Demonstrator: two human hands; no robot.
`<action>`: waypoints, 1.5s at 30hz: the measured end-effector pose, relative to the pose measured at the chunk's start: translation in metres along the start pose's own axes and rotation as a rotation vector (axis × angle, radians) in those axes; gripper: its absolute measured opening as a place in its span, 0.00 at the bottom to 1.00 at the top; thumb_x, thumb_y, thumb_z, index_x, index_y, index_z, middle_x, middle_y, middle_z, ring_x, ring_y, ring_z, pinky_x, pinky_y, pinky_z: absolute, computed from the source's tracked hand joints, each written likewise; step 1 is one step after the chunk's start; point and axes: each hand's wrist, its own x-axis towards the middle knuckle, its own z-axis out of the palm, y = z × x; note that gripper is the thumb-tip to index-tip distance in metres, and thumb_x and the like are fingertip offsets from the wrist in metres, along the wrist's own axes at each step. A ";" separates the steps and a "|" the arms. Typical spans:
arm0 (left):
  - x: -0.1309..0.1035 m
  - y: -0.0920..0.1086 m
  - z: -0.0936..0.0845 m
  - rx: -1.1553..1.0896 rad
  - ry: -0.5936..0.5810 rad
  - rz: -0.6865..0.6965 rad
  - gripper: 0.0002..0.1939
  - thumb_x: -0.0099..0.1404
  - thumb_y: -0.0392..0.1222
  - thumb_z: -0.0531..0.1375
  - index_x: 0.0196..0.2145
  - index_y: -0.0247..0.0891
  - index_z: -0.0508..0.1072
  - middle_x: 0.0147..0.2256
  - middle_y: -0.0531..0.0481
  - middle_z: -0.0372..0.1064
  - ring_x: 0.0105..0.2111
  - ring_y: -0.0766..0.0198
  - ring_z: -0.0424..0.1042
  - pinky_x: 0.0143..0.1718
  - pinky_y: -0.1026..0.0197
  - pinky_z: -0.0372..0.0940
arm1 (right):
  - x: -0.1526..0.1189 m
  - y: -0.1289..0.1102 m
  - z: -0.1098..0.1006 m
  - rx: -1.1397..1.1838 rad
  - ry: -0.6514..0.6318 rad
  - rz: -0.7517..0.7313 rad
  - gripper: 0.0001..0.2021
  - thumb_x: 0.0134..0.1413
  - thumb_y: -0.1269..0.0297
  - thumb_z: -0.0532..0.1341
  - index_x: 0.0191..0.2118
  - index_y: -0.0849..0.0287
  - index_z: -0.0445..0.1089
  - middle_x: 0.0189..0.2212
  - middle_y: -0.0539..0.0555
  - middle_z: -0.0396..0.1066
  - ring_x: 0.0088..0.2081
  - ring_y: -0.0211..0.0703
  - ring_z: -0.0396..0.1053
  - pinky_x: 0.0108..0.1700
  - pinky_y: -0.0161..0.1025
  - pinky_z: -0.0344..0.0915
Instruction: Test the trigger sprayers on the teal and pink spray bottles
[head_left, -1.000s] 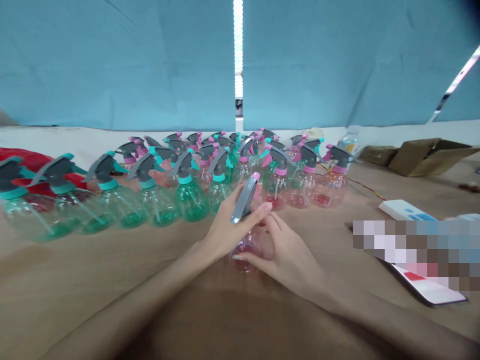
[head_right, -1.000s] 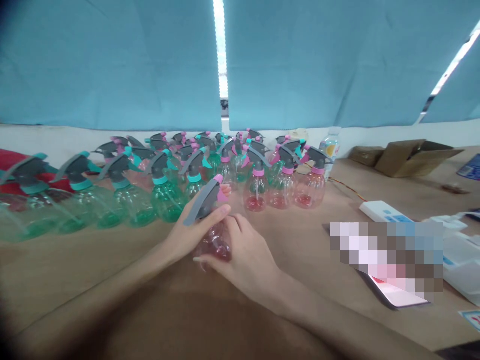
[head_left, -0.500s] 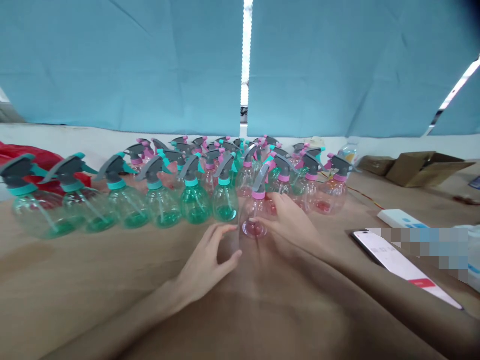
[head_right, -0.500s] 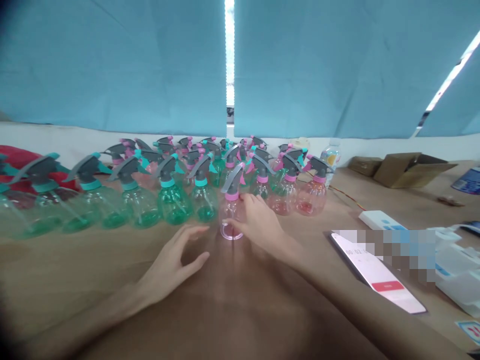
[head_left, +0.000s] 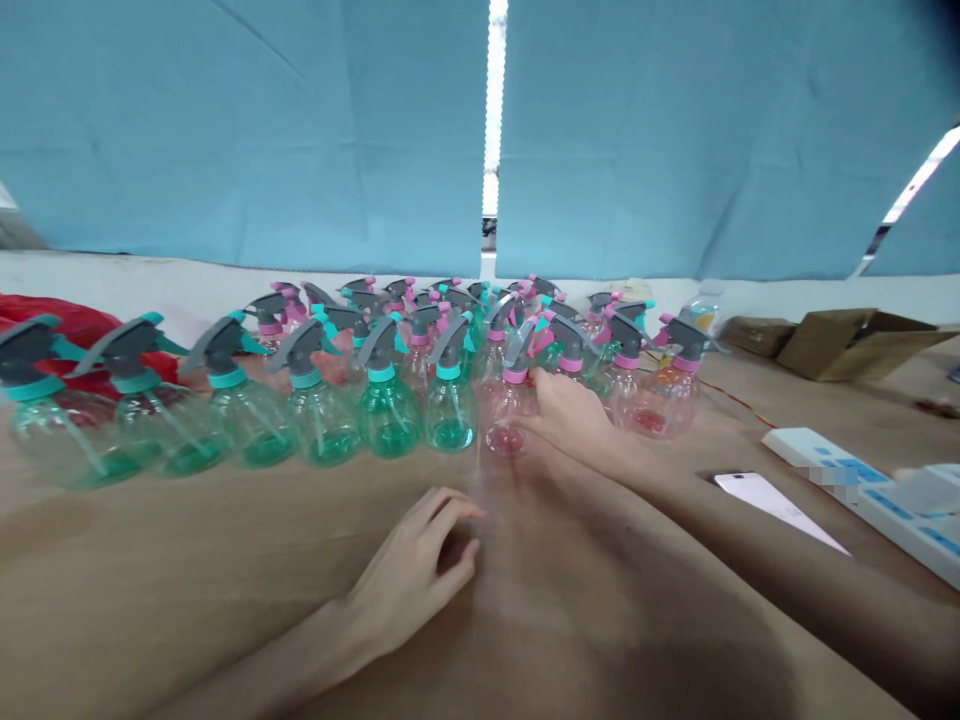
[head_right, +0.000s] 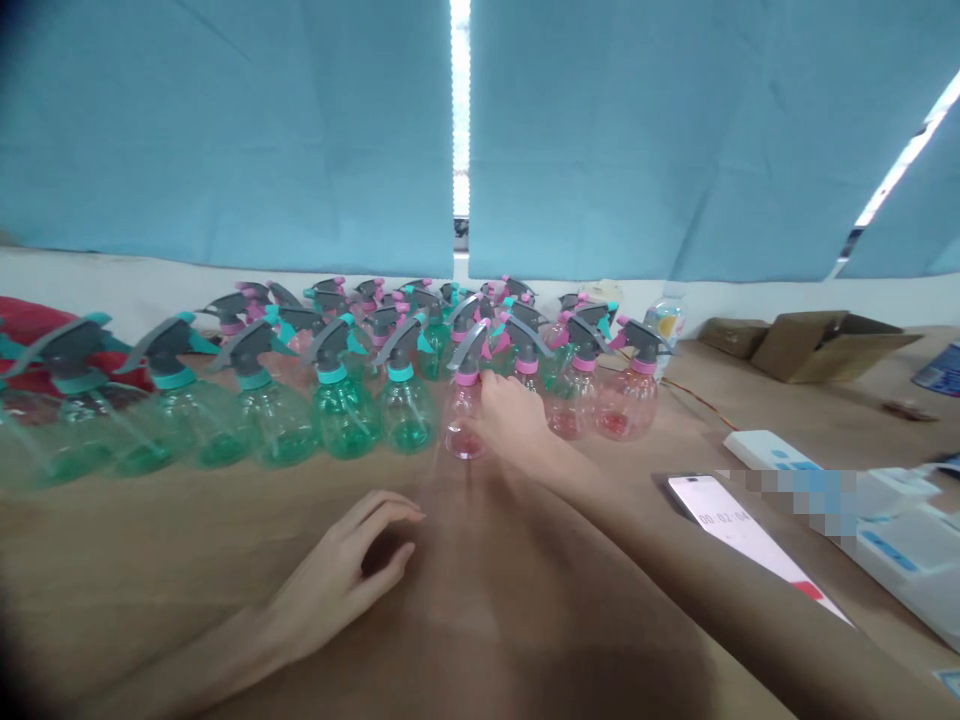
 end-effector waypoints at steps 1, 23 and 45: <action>0.002 0.000 0.001 0.000 0.001 0.004 0.11 0.64 0.32 0.52 0.43 0.41 0.64 0.44 0.50 0.63 0.46 0.61 0.66 0.48 0.54 0.62 | 0.002 0.000 0.001 -0.003 -0.003 0.004 0.19 0.51 0.52 0.63 0.42 0.60 0.63 0.38 0.61 0.72 0.41 0.55 0.70 0.33 0.41 0.61; 0.042 0.012 0.012 -0.038 0.016 -0.020 0.11 0.63 0.33 0.53 0.42 0.42 0.67 0.43 0.49 0.67 0.44 0.59 0.69 0.46 0.53 0.64 | -0.027 0.063 -0.013 0.238 0.292 0.129 0.12 0.56 0.54 0.58 0.39 0.57 0.68 0.37 0.56 0.75 0.38 0.54 0.73 0.37 0.45 0.63; 0.067 0.053 0.014 -0.265 0.150 -0.105 0.03 0.65 0.37 0.53 0.37 0.40 0.67 0.37 0.51 0.70 0.34 0.63 0.71 0.32 0.60 0.66 | -0.016 0.070 0.010 0.332 0.222 0.138 0.26 0.49 0.41 0.58 0.47 0.57 0.65 0.39 0.60 0.68 0.40 0.56 0.69 0.35 0.45 0.63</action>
